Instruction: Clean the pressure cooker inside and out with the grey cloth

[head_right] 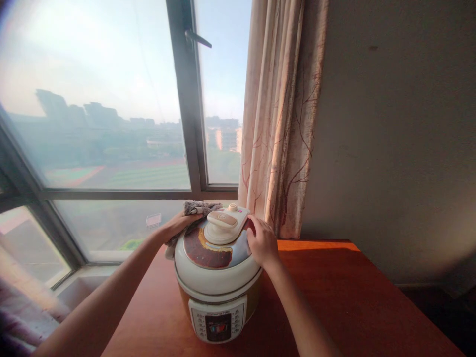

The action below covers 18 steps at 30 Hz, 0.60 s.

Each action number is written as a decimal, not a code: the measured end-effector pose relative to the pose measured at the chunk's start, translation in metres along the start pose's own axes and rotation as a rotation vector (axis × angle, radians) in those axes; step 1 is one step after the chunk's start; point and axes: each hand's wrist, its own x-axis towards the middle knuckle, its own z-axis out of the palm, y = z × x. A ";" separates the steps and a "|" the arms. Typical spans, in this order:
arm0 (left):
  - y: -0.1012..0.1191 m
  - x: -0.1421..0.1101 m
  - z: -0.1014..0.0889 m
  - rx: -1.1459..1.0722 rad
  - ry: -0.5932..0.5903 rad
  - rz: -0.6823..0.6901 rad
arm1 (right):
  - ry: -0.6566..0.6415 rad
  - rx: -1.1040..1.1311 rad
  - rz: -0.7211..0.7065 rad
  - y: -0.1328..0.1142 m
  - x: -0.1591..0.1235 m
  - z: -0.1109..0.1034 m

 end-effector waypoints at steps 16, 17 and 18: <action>0.050 0.104 0.042 0.164 -0.253 -0.018 | -0.003 0.031 0.025 -0.003 0.000 0.000; 0.054 0.105 0.045 0.154 -0.266 -0.008 | -0.002 0.033 0.026 -0.003 0.001 0.000; 0.059 0.105 0.048 0.143 -0.283 0.007 | 0.002 0.036 0.026 -0.003 0.001 0.000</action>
